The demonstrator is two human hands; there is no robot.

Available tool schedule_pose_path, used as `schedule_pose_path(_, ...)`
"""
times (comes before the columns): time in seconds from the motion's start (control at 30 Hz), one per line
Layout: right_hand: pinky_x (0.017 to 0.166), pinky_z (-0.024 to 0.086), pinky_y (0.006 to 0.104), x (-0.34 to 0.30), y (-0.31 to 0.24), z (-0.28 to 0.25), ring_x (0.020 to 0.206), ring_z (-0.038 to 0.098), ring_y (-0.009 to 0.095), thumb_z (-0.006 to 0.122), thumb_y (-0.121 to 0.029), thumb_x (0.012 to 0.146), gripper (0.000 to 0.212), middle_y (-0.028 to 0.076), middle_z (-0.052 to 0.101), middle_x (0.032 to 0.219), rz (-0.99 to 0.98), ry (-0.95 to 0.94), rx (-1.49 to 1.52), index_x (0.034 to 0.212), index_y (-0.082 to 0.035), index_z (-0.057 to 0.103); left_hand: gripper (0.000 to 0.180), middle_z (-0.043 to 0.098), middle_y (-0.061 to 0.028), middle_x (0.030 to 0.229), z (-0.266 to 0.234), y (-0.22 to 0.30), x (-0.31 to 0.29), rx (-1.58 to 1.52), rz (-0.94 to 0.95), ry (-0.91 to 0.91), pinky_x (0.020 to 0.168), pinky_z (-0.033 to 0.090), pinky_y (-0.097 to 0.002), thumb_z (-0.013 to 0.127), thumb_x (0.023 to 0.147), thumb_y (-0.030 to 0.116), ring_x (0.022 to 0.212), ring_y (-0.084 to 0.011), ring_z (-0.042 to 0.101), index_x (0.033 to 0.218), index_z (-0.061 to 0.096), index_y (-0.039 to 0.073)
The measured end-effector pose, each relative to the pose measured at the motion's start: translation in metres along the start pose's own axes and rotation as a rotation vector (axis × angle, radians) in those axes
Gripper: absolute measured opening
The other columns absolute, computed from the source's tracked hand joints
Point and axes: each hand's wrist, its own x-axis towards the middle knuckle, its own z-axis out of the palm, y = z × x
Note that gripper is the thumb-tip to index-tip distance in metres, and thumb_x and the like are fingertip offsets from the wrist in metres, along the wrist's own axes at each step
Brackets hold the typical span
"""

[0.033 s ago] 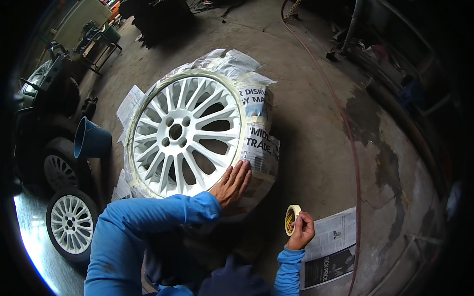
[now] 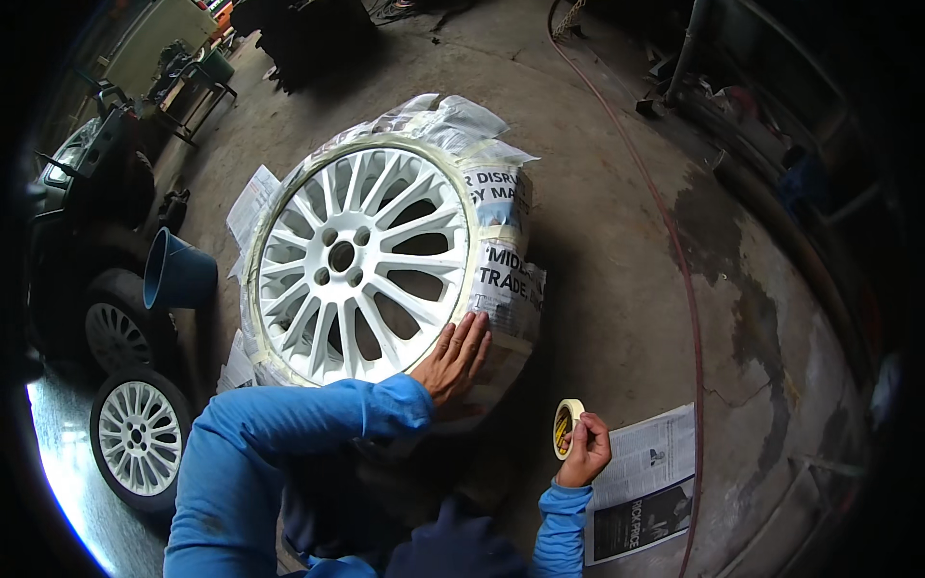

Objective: The person wraps newspaper around a white alloy wheel and secures it with masking tape. They then flip the wheel to cover the tire sidewall with newspaper and tape, preparing the wheel for painting.

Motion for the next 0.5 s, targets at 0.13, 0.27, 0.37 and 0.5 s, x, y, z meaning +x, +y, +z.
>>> schedule_pose_path(0.13, 0.051, 0.042, 0.019, -0.008, 0.001, 0.006, 0.059, 0.051, 0.007, 0.054, -0.001, 0.087, 0.008, 0.007, 0.06, 0.101, 0.0, -0.037, -0.024, 0.093, -0.002, 0.059, 0.1, 0.016, -0.0275, 0.146, 0.003, 0.009, 0.01, 0.127, 0.012, 0.012, 0.109, 0.021, -0.0484, 0.055, 0.072, 0.064, 0.136, -0.0418, 0.017, 0.136, 0.029, -0.008)
schedule_pose_path(0.27, 0.052, 0.042, 0.0187, -0.01, -0.004, 0.008, 0.06, 0.051, 0.006, 0.055, -0.001, 0.087, 0.007, 0.007, 0.059, 0.101, 0.0, -0.057, -0.031, 0.093, -0.002, 0.059, 0.1, 0.017, -0.0248, 0.147, 0.016, 0.025, 0.023, 0.52, 0.024, -0.081, 0.111, 0.017, -0.0482, 0.048, 0.075, 0.066, 0.137, -0.0407, 0.015, 0.139, 0.025, -0.007)
schedule_pose_path(0.37, 0.051, 0.041, 0.0197, -0.009, -0.012, 0.004, 0.061, 0.051, 0.008, 0.057, -0.003, 0.086, 0.007, 0.007, 0.06, 0.1, -0.047, -0.057, -0.075, 0.093, -0.003, 0.06, 0.084, 0.021, -0.0227, 0.147, 0.03, 0.036, 0.033, 0.789, 0.055, -0.134, 0.112, 0.014, -0.0498, 0.041, 0.085, 0.055, 0.137, -0.04, 0.016, 0.14, 0.023, -0.005)
schedule_pose_path(0.5, 0.052, 0.042, 0.0182, -0.01, -0.021, -0.003, 0.061, 0.05, 0.006, 0.055, -0.001, 0.087, 0.007, 0.008, 0.059, 0.1, -0.095, -0.044, -0.075, 0.093, -0.002, 0.059, 0.056, 0.025, -0.0189, 0.146, 0.048, 0.045, 0.045, 0.994, 0.023, -0.16, 0.112, 0.014, -0.052, 0.036, 0.091, 0.024, 0.137, -0.0376, 0.019, 0.139, 0.028, -0.005)
